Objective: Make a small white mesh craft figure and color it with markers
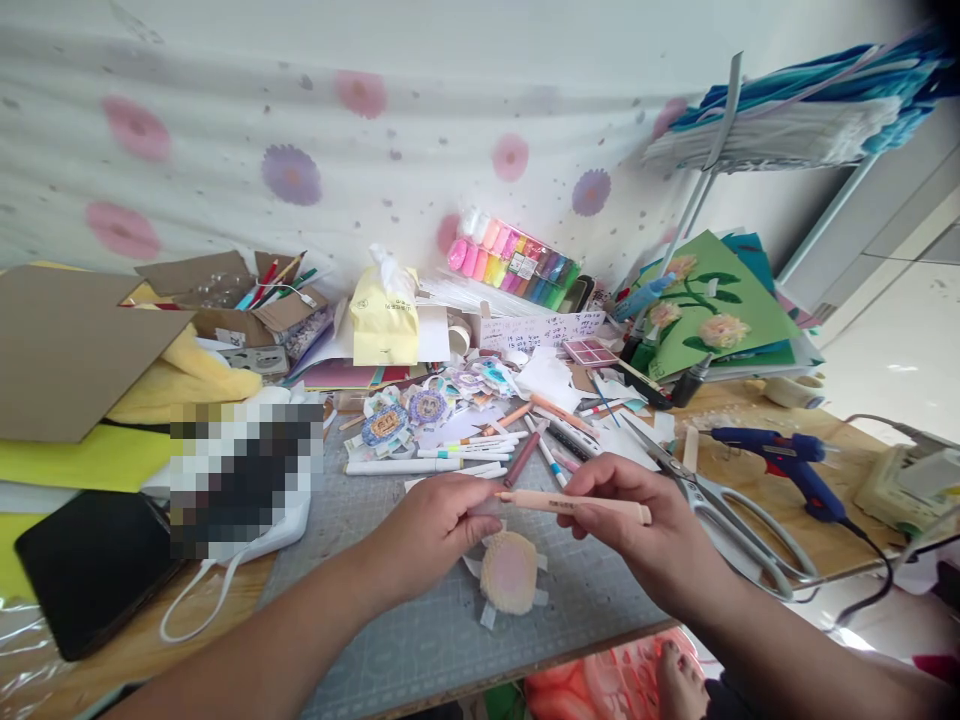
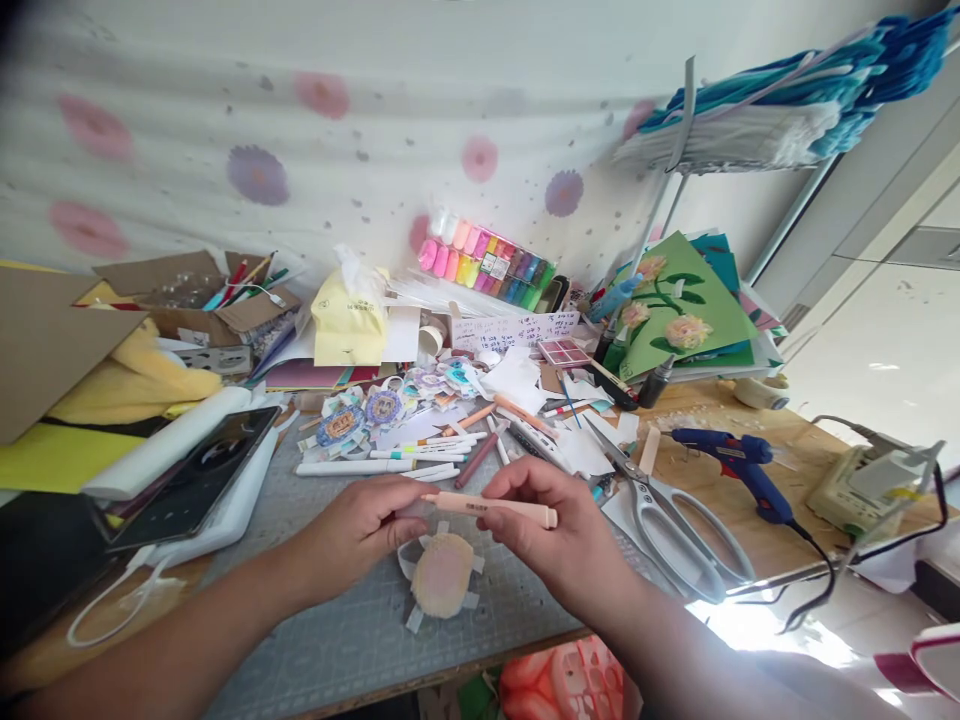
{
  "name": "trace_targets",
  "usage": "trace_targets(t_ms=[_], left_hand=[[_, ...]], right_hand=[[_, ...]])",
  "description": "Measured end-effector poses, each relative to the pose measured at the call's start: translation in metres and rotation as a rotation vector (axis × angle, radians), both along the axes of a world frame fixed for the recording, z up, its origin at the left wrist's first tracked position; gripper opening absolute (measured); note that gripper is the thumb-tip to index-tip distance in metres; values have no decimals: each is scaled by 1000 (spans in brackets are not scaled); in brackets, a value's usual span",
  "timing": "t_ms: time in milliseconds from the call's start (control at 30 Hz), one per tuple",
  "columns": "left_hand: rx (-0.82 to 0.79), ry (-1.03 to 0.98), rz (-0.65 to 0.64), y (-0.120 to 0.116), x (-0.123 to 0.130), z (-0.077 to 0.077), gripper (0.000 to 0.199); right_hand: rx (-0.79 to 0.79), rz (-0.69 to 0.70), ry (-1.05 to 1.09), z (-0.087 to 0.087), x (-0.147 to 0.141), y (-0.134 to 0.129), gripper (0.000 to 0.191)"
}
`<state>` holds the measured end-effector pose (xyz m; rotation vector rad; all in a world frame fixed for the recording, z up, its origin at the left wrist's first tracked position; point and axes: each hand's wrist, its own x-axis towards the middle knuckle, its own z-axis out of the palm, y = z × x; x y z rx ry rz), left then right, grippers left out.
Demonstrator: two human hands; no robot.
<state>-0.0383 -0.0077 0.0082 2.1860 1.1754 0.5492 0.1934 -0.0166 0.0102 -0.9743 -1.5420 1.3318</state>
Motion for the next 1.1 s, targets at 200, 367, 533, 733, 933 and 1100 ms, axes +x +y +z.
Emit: trace_targets(t_ms=[200, 367, 533, 733, 933, 1100], left_hand=[[-24, -41, -7, 1, -1, -2, 23], [5, -37, -66, 2, -1, -3, 24], [88, -80, -51, 1, -3, -6, 27], [316, -33, -8, -6, 1, -11, 44], [326, -82, 12, -9, 2, -15, 42], [162, -181, 18, -14, 4, -15, 37]], right_hand=[[-21, 16, 26, -3, 7, 2, 19], [10, 76, -110, 0, 0, 4, 19], [42, 111, -168, -4, -1, 8, 19], [-95, 170, -116, -3, -7, 5, 27], [-249, 173, 38, -6, -14, 3, 29], [-249, 199, 51, -5, -19, 0, 33]])
